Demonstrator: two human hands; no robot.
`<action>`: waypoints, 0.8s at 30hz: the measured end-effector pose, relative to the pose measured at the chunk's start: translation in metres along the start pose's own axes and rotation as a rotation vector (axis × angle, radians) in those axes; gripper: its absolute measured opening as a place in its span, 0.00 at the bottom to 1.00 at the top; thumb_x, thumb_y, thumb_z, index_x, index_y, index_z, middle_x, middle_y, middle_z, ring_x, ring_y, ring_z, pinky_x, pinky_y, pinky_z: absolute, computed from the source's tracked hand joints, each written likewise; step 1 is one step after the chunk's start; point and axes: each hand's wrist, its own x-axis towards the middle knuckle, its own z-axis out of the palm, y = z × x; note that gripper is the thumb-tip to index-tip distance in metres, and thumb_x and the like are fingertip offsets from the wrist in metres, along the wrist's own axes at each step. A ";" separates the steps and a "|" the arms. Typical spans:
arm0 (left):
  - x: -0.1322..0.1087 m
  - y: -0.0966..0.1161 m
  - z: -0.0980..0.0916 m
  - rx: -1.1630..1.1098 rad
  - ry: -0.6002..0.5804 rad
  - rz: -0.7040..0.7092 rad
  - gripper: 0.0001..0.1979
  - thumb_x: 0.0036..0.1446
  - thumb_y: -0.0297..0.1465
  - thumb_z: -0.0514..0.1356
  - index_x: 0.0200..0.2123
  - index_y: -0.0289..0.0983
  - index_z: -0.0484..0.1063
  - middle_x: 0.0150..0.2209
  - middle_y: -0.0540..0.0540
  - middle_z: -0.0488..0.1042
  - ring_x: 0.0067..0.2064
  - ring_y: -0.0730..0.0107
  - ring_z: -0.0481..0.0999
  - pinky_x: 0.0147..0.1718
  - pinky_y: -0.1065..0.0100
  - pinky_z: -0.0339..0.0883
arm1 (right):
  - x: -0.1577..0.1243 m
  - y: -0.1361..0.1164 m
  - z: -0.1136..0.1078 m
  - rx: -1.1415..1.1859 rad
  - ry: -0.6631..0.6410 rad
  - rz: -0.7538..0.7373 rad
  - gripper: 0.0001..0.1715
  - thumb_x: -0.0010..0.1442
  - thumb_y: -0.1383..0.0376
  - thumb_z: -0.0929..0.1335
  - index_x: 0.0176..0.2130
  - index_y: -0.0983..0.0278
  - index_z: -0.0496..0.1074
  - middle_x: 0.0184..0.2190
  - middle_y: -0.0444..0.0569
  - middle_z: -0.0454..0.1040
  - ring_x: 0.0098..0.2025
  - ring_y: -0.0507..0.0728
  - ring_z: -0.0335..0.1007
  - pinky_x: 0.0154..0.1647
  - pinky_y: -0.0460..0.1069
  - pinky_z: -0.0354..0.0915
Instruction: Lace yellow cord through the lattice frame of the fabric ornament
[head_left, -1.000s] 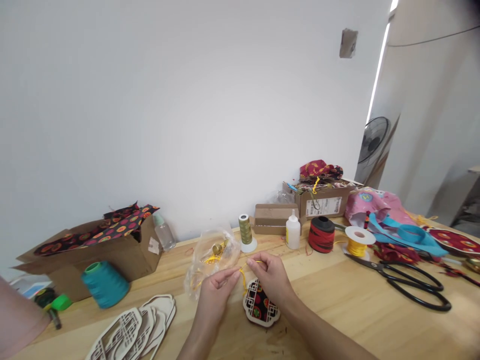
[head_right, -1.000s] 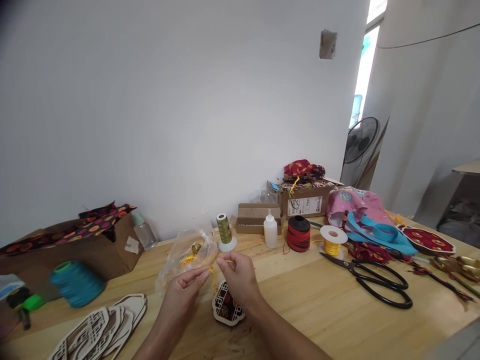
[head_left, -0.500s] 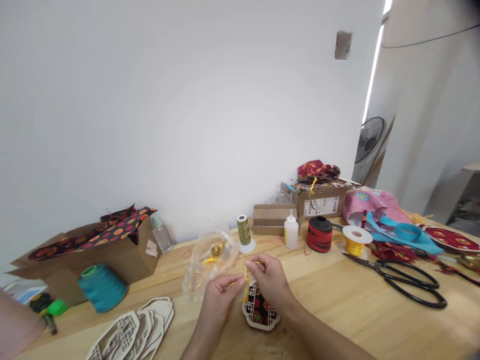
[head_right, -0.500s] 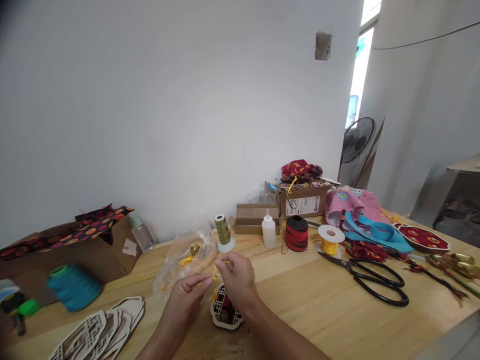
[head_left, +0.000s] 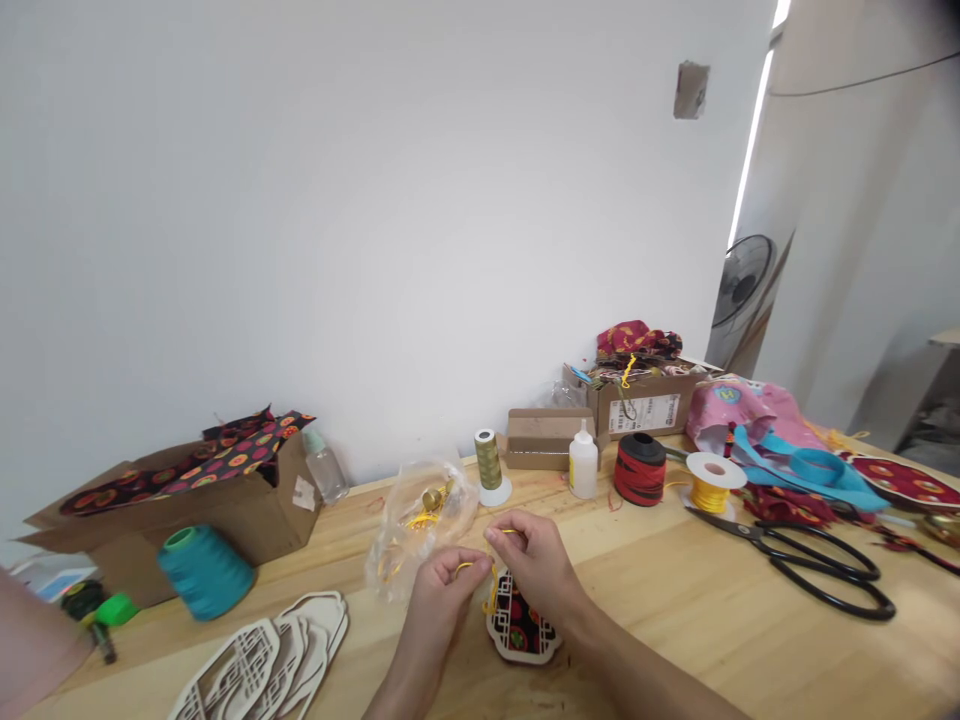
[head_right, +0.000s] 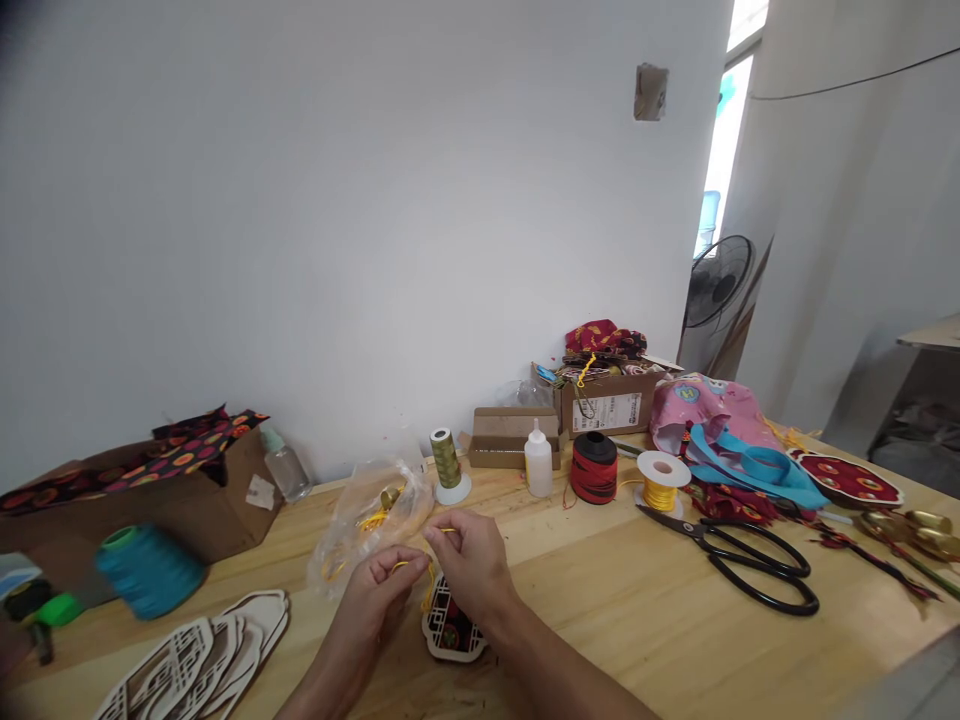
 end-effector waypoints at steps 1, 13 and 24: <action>0.001 -0.001 0.000 -0.014 -0.021 -0.028 0.11 0.32 0.36 0.64 0.16 0.33 0.70 0.06 0.61 0.52 0.09 0.86 0.46 0.09 0.79 0.38 | 0.001 0.000 -0.001 0.002 0.007 0.006 0.11 0.50 0.62 0.62 0.23 0.67 0.69 0.14 0.39 0.54 0.17 0.47 0.45 0.17 0.42 0.45; 0.009 -0.011 -0.009 -0.102 -0.083 -0.142 0.15 0.34 0.39 0.63 0.22 0.34 0.69 0.04 0.63 0.49 0.09 0.87 0.41 0.09 0.79 0.32 | 0.003 0.007 0.002 0.152 -0.133 0.105 0.13 0.45 0.60 0.65 0.22 0.68 0.71 0.13 0.39 0.57 0.17 0.47 0.47 0.18 0.42 0.47; 0.005 -0.006 -0.006 -0.097 -0.081 -0.136 0.13 0.35 0.38 0.62 0.22 0.33 0.70 0.04 0.63 0.48 0.09 0.87 0.40 0.09 0.78 0.32 | 0.005 -0.006 -0.002 0.343 -0.179 0.285 0.16 0.42 0.59 0.66 0.15 0.67 0.61 0.12 0.36 0.50 0.17 0.45 0.41 0.17 0.43 0.41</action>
